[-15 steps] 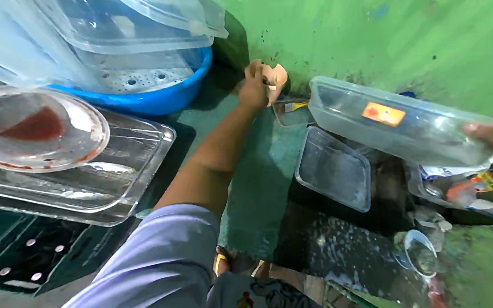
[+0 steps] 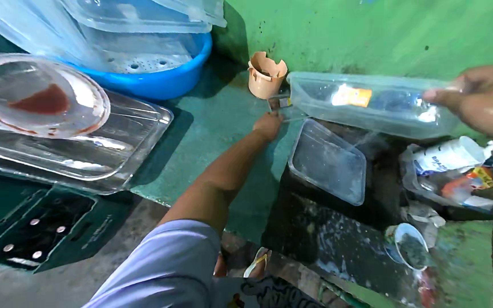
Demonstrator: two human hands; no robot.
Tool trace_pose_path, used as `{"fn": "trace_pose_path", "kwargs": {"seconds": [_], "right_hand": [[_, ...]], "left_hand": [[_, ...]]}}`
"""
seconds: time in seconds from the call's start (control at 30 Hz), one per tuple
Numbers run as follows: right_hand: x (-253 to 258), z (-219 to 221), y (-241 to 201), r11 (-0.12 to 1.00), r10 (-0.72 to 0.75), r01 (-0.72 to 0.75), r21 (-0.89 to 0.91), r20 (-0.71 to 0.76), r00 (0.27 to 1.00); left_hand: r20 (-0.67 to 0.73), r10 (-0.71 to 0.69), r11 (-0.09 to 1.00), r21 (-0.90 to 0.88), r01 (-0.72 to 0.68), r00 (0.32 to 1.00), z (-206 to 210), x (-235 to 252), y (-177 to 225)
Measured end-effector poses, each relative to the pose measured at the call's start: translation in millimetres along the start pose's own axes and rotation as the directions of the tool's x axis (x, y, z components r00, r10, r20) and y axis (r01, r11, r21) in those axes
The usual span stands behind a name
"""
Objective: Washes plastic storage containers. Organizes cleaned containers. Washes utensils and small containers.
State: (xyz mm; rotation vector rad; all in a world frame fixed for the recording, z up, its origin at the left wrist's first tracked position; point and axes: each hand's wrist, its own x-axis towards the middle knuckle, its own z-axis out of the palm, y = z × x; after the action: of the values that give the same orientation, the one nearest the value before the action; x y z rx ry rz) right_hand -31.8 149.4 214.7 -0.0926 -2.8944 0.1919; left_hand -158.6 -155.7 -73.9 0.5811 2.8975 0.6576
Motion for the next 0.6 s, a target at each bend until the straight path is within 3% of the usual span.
{"fn": "trace_pose_path", "kwargs": {"seconds": [0.13,0.23,0.3,0.47,0.6], "right_hand": [[-90.6,13.9,69.4,0.986,-0.086,0.095,0.141,-0.067,0.994],[-161.4,30.8,87.6,0.987,-0.04,0.049,0.154,-0.063,0.997],[-192.6,57.3,96.7,0.989,-0.034,0.054,0.137,-0.146,0.989],[-219.1,134.3,127.5,0.981,-0.178,0.191,-0.013,-0.432,0.884],[-211.7,165.6,147.7,0.975,-0.217,0.214,-0.065,-0.52,0.826]], "left_hand": [[-0.081,-0.262,0.959,-0.131,0.25,0.962,-6.8,7.4,-1.9],[-0.065,-0.306,0.929,-0.241,0.282,0.95,-4.0,13.3,6.5],[-0.065,-0.314,0.915,-0.287,0.284,0.947,0.5,21.6,16.4],[-0.078,-0.415,0.877,-0.299,0.376,0.906,4.9,37.3,41.7],[-0.104,-0.534,0.776,-0.455,0.437,0.839,10.0,19.8,51.1]]}}
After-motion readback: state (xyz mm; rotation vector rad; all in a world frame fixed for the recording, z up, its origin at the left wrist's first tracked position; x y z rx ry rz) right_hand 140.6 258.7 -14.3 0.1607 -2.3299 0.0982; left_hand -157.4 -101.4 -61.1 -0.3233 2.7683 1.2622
